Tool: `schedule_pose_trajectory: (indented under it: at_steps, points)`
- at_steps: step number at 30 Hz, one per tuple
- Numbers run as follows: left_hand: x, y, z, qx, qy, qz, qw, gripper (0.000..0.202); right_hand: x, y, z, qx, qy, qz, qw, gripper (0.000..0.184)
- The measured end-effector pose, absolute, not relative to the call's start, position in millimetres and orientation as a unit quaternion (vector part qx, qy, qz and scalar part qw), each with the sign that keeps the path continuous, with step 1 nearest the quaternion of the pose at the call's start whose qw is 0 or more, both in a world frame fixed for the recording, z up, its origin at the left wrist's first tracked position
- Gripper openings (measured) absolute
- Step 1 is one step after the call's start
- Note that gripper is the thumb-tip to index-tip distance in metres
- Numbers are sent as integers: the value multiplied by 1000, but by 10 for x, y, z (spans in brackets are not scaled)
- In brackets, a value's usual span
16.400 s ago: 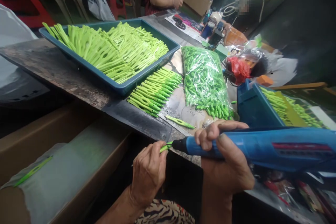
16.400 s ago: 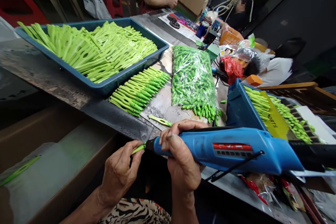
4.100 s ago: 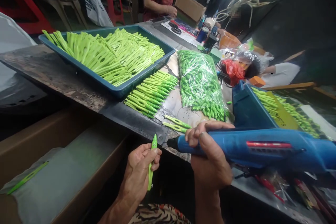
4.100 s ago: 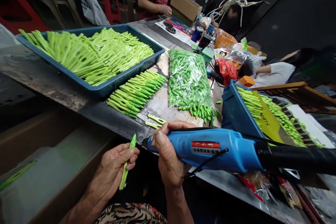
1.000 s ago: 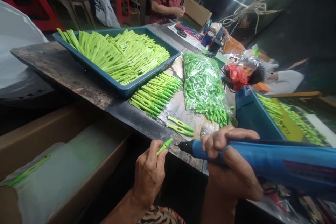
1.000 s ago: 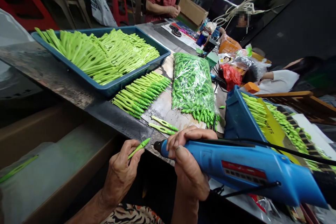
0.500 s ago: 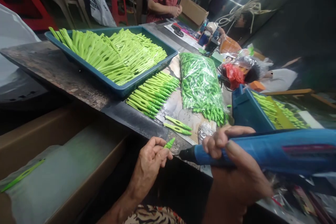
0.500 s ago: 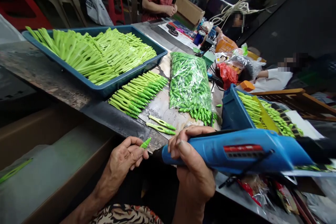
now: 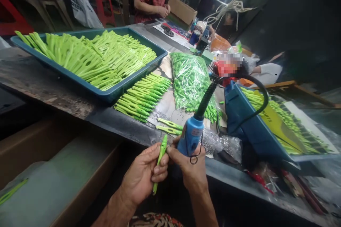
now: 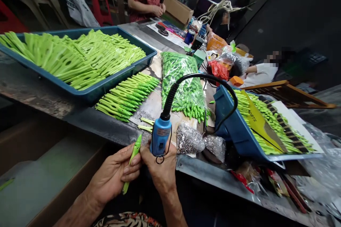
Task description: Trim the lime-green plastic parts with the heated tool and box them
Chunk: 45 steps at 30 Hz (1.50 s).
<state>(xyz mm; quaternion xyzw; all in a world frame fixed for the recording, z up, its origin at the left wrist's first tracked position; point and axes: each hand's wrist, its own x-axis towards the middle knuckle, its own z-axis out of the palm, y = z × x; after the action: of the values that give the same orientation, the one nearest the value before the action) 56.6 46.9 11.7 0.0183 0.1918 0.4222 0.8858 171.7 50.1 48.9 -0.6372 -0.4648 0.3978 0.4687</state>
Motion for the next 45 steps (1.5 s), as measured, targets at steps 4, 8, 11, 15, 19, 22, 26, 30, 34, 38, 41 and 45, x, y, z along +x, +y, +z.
schedule_pose_trajectory:
  at_steps: [4, 8, 11, 15, 19, 22, 26, 30, 34, 38, 41, 45]
  points:
    - [574, 477, 119, -5, 193, 420, 887, 10, 1701, 523, 496, -654, -472, 386, 448, 18]
    - [581, 480, 124, -1, 208, 422, 882, 9, 1706, 522, 523, -668, -487, 375, 420, 15]
    - [583, 476, 119, 14, 215, 427, 878, 11, 1700, 513, 535, -677, -501, 358, 403, 13]
    - [577, 459, 105, 29, 225, 436, 871, 15, 1665, 514, 527, -687, -522, 302, 405, 9]
    - [557, 442, 86, 45, 235, 444, 864, 18, 1618, 517, 512, -682, -540, 265, 416, 11]
    - [539, 438, 74, 63, 236, 444, 862, 20, 1596, 498, 508, -674, -542, 274, 422, 11]
    - [523, 431, 68, 74, 242, 434, 864, 23, 1593, 461, 508, -674, -548, 277, 412, 10]
    - [503, 426, 72, 87, 242, 424, 868, 24, 1612, 453, 521, -671, -555, 295, 394, 10]
    - [467, 432, 66, 115, 232, 405, 877, 24, 1639, 471, 547, -676, -551, 322, 368, 10]
    - [443, 424, 43, 128, 221, 401, 880, 22, 1646, 497, 553, -685, -516, 381, 347, 13]
    - [451, 417, 21, 112, 210, 415, 878, 20, 1629, 507, 548, -686, -493, 398, 357, 13]
    - [470, 419, -4, 104, 200, 434, 872, 21, 1590, 500, 547, -683, -486, 392, 380, 11]
